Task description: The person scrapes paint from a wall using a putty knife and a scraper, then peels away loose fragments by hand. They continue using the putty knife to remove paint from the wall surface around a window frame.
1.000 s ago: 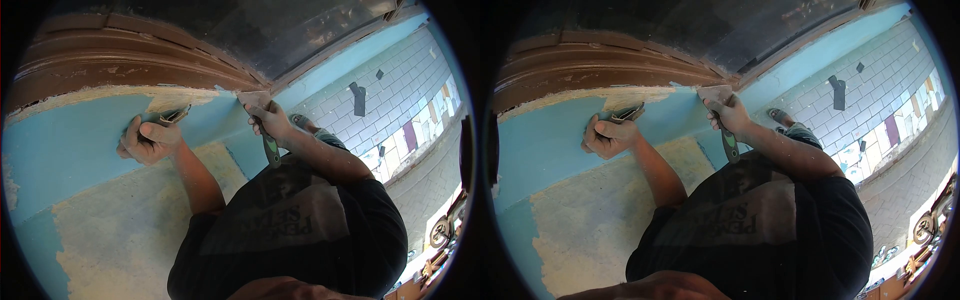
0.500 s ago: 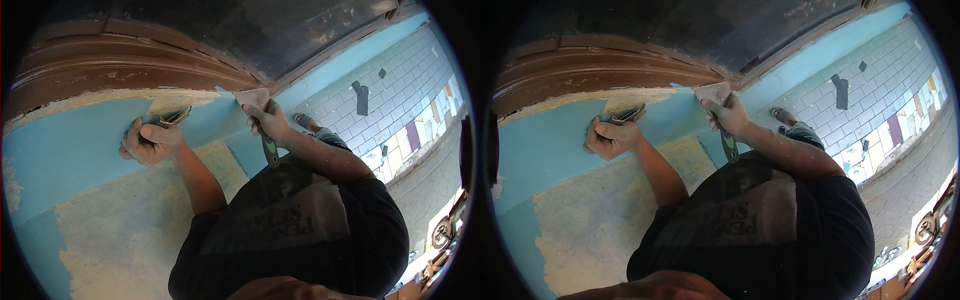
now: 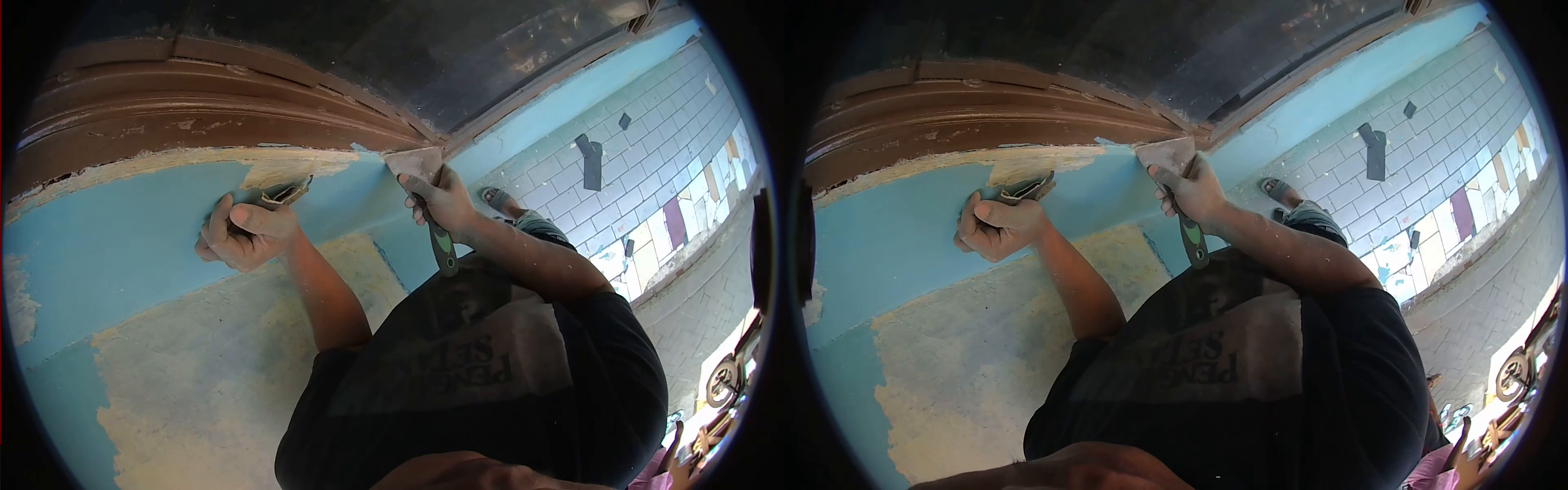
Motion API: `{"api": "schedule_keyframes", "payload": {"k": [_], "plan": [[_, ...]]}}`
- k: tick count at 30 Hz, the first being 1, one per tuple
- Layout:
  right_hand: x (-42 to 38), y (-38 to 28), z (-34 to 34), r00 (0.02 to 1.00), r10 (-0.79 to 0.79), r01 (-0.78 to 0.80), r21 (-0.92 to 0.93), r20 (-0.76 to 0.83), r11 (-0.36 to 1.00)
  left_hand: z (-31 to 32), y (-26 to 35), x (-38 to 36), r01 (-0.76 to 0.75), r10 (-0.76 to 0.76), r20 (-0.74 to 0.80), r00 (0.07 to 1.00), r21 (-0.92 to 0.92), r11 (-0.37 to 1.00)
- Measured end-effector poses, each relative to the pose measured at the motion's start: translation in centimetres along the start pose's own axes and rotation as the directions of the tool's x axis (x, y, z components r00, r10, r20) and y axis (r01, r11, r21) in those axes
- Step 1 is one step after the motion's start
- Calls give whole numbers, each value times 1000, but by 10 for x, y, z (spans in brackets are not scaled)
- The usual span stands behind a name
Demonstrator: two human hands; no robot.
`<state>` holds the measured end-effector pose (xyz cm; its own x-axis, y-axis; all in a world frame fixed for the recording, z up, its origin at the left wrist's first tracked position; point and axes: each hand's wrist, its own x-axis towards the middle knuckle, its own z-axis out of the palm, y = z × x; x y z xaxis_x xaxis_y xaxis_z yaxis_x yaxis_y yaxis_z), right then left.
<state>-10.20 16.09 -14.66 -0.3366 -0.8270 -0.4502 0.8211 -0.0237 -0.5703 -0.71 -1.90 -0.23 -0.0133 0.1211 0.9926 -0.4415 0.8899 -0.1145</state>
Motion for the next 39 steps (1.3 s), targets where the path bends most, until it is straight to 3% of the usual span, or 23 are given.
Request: {"api": "schedule_keyframes", "payload": {"k": [2,3,5,11,14,17,21,26,29,32,39], "plan": [[13,10,-9,990,56,-56,-2,-129,998,-2,-1,-1,-4,4,1,1000,13,1000],[11,4,-6,991,52,-52,-1,-124,999,-1,-2,0,-14,13,9,1000,18,1000],[-3,-5,0,998,33,-35,31,55,999,1,-1,1,-14,14,10,1000,9,1000],[10,9,-8,991,68,-68,8,-117,998,2,0,1,-8,8,-4,1000,3,1000],[-3,-5,2,1000,3,-3,11,11,1000,0,0,0,2,-2,4,1000,-4,1000],[20,17,-18,996,21,-23,-16,-90,1000,0,-2,0,-2,2,-6,1000,-3,1000],[5,6,-6,998,36,-33,40,-55,999,2,-1,1,-6,6,-10,1000,7,1000],[23,24,-22,983,103,-98,42,-153,994,2,-2,0,-13,13,-2,1000,20,1000],[7,7,-9,995,39,-37,13,-88,999,0,-3,-1,-8,7,10,1000,22,1000],[19,17,-22,985,80,-79,12,-153,997,-3,-3,-2,0,0,2,1000,24,1000],[18,15,-18,995,29,-30,-6,-97,1000,-2,-3,-2,2,-2,8,1000,1,1000]]}}
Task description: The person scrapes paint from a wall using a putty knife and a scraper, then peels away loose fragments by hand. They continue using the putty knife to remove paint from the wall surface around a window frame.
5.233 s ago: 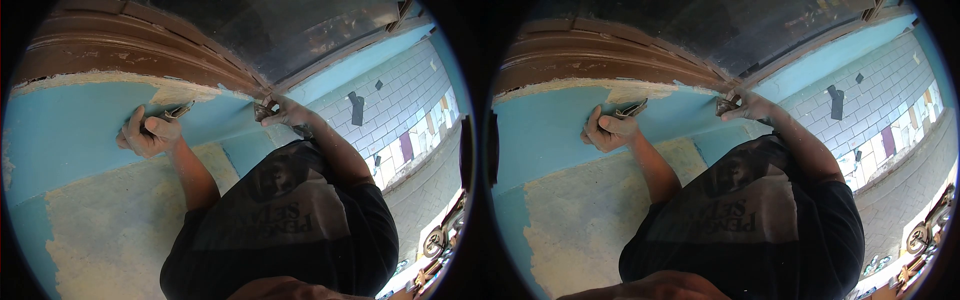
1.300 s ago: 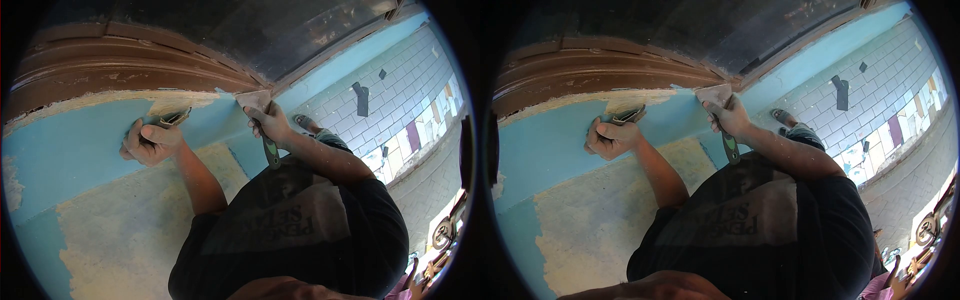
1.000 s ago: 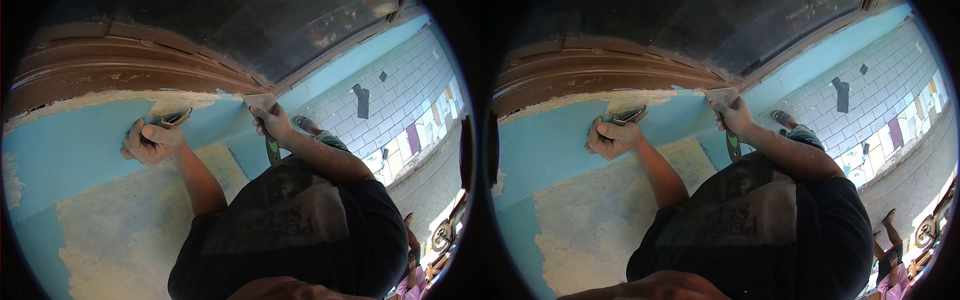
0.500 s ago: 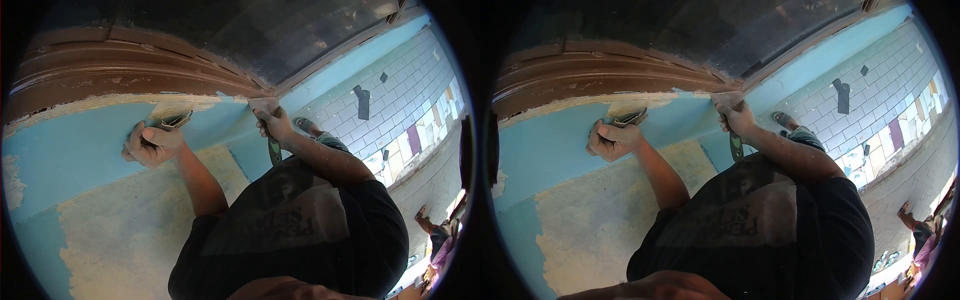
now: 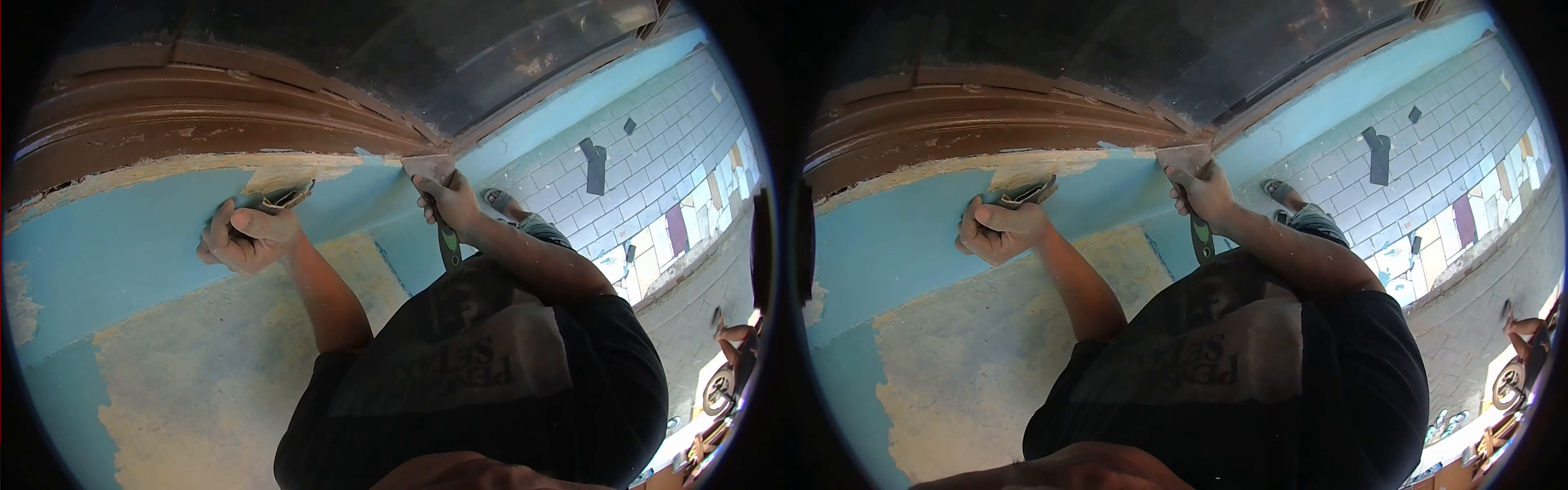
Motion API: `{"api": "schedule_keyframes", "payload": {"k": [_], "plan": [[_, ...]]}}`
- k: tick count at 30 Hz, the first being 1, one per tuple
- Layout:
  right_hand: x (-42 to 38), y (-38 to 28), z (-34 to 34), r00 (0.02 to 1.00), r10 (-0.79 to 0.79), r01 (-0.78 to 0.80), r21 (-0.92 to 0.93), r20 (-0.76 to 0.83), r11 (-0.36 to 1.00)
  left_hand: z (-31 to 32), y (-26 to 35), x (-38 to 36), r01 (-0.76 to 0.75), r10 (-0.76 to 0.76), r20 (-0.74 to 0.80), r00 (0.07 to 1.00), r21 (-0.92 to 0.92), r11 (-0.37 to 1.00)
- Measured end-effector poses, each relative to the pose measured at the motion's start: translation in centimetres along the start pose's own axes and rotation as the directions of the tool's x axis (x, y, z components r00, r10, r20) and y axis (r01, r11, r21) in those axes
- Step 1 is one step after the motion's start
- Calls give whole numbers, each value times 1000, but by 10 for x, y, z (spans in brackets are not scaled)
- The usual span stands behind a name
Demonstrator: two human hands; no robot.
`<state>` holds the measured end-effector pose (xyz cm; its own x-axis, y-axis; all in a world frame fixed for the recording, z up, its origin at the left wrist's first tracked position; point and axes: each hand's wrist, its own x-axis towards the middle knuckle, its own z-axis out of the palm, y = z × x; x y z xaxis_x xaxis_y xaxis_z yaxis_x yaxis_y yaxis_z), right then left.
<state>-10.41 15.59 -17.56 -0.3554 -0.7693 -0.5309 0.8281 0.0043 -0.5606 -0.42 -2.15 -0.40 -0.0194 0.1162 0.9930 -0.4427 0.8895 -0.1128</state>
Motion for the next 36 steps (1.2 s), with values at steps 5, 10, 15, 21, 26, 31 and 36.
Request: {"api": "schedule_keyframes", "payload": {"k": [5,10,15,21,26,31,36], "plan": [[3,7,-3,1000,24,-23,43,-20,999,0,1,1,-4,4,8,1000,2,1000],[-16,-3,5,998,60,-61,30,18,998,-2,3,2,-19,19,1,1000,-3,1000],[0,2,-8,998,67,-66,43,-15,997,-1,4,3,-41,40,29,999,51,998],[-2,1,0,1000,13,-12,34,-24,999,-1,5,3,-41,42,-8,999,56,998],[-7,-1,4,1000,-2,1,24,13,1000,0,7,6,-23,24,-22,999,51,998],[-15,-9,7,998,40,-41,21,52,999,1,6,5,-43,43,-9,999,53,998],[5,6,-3,998,60,-59,29,-28,998,0,6,4,-42,42,-8,999,63,997]]}}
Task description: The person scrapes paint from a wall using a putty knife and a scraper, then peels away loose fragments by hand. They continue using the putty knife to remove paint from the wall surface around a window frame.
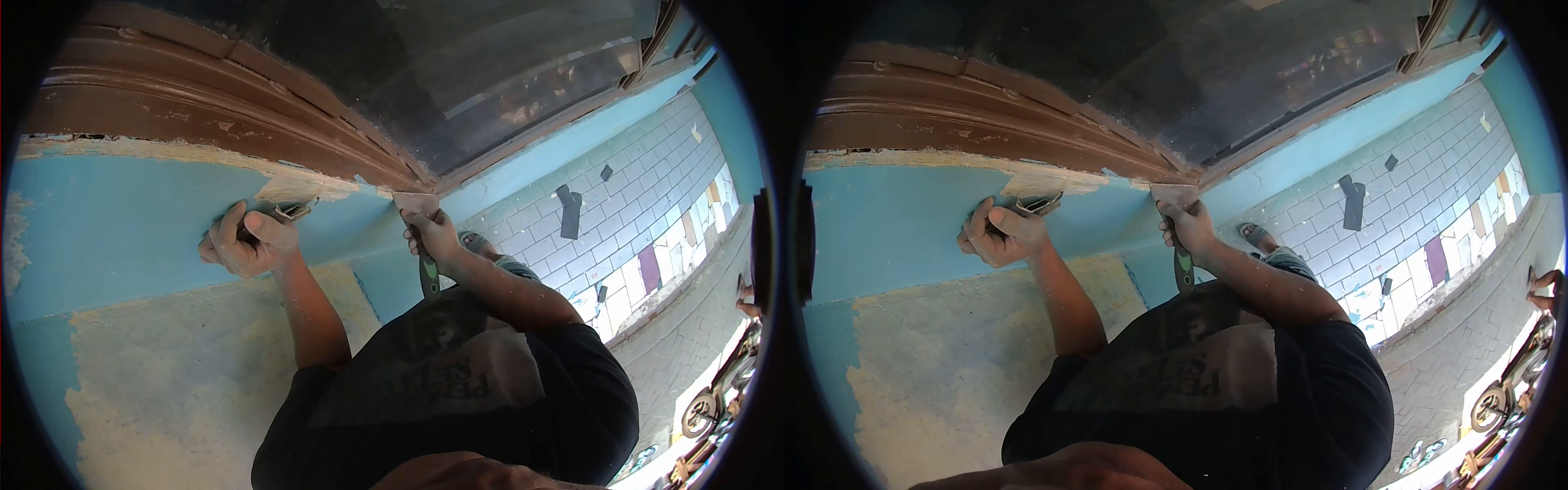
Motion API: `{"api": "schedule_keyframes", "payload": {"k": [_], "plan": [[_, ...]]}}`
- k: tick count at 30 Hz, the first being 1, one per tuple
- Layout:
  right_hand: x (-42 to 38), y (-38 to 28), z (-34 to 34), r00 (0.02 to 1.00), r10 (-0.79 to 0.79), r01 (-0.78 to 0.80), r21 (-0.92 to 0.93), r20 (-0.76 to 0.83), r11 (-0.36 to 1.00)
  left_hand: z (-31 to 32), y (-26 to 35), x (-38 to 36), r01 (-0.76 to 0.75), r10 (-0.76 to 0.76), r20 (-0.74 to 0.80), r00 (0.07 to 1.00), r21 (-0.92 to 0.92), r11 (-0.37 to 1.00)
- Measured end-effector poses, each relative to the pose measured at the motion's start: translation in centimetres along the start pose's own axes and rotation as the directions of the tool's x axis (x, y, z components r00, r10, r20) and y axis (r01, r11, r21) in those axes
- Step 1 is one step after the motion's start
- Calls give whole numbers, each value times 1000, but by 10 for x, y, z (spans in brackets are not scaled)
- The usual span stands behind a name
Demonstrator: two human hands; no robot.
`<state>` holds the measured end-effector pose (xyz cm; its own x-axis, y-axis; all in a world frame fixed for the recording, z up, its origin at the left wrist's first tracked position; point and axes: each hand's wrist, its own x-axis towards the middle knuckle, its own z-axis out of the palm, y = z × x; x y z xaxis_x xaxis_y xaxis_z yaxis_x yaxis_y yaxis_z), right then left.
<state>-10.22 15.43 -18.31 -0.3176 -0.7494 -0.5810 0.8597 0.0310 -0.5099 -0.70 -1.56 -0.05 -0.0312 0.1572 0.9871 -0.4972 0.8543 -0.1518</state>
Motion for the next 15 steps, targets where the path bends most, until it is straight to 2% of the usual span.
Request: {"api": "schedule_keyframes", "payload": {"k": [3,7,9,15], "plan": [[-29,-17,20,998,-34,34,0,53,999,3,-2,1,-7,7,-3,1000,-22,1000],[-12,-9,12,1000,-11,11,36,8,999,2,-1,1,4,-4,-8,1000,-29,1000],[-16,-9,17,997,-18,14,61,75,998,4,-2,-1,12,-12,1,1000,-45,999],[-22,-16,25,994,-50,44,64,98,997,0,-7,-2,13,-12,8,1000,-52,999]]}}
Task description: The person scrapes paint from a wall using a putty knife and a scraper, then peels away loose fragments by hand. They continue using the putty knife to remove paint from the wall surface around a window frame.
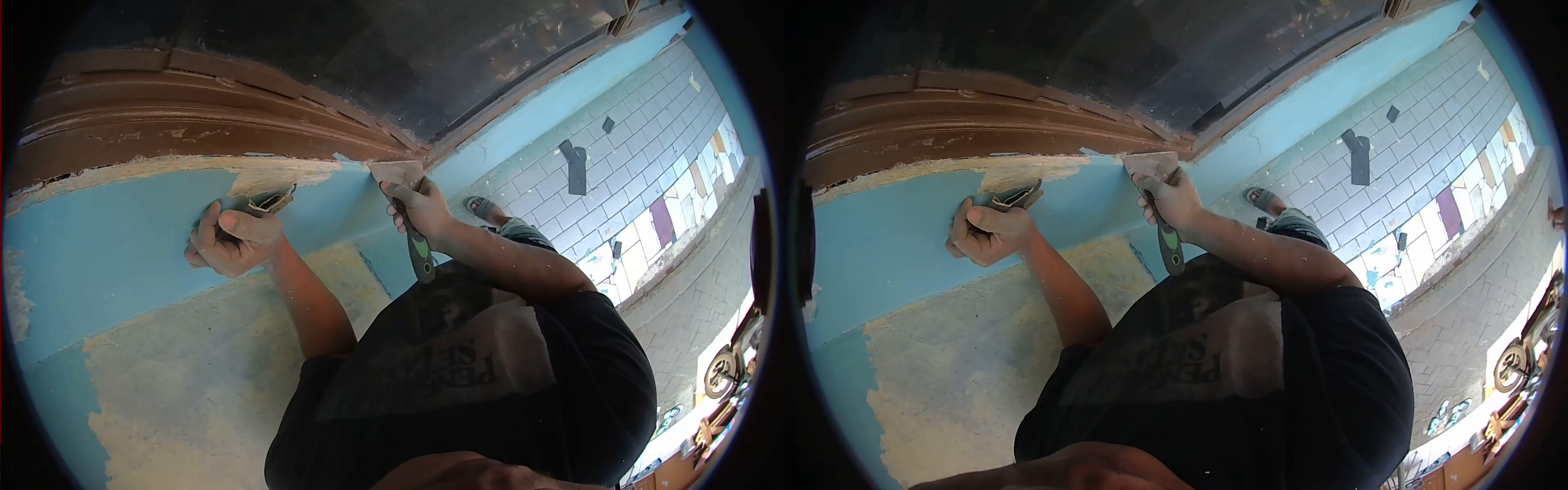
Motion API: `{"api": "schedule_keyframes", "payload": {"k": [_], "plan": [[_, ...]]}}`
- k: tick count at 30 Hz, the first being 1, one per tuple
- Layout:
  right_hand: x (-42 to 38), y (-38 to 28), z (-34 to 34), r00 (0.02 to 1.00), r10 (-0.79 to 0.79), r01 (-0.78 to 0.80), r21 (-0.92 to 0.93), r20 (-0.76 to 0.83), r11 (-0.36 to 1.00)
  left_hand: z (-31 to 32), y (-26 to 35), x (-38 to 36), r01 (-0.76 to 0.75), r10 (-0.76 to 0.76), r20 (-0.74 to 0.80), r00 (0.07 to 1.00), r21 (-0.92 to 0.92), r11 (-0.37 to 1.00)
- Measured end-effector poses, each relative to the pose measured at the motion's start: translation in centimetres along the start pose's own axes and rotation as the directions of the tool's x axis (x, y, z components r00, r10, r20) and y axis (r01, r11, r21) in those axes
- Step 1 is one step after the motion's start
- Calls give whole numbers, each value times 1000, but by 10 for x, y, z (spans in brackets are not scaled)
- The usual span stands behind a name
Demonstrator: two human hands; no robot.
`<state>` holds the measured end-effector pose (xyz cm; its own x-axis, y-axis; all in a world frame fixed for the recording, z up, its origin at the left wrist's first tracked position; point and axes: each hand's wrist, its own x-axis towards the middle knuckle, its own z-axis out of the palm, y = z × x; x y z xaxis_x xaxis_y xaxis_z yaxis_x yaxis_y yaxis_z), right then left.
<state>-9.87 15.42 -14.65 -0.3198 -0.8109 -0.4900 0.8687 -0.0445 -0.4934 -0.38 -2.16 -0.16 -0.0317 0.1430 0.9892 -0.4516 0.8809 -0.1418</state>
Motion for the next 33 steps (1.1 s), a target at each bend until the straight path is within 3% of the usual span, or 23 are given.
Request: {"api": "schedule_keyframes", "payload": {"k": [7,10,13,15,19,22,24,25,27,28,30,33], "plan": [[-4,-3,10,1000,-30,30,-3,1,1000,1,3,2,-2,2,5,1000,2,1000],[-9,-2,15,1000,31,-31,50,-4,998,2,3,1,-8,8,-10,1000,16,1000],[1,0,-4,999,-6,7,-21,53,1000,1,3,2,-25,25,0,1000,12,1000],[3,-5,-20,986,-114,135,-179,125,975,1,1,3,-44,44,0,999,5,999],[1,-15,-51,963,-195,231,-203,185,952,1,1,4,-75,75,-10,997,2,997],[-1,-22,-63,947,-268,315,-347,178,883,0,-1,3,-74,74,2,997,15,997],[-1,-26,-67,960,-124,240,-511,251,825,2,-1,3,-77,77,-6,997,13,997],[-3,-25,-66,960,-123,239,-509,250,827,2,-1,4,-80,80,-10,997,9,997],[-8,-23,-65,969,-119,245,-764,218,597,1,0,3,-65,65,0,998,4,998],[-7,-16,-65,970,-117,241,-765,214,597,1,0,3,-50,50,6,999,4,999],[-4,-2,-61,784,-493,596,-677,377,431,2,-1,3,-53,53,0,999,4,999],[-17,-10,-55,818,-416,545,-767,398,338,2,-1,3,-45,45,-7,999,5,999]]}}
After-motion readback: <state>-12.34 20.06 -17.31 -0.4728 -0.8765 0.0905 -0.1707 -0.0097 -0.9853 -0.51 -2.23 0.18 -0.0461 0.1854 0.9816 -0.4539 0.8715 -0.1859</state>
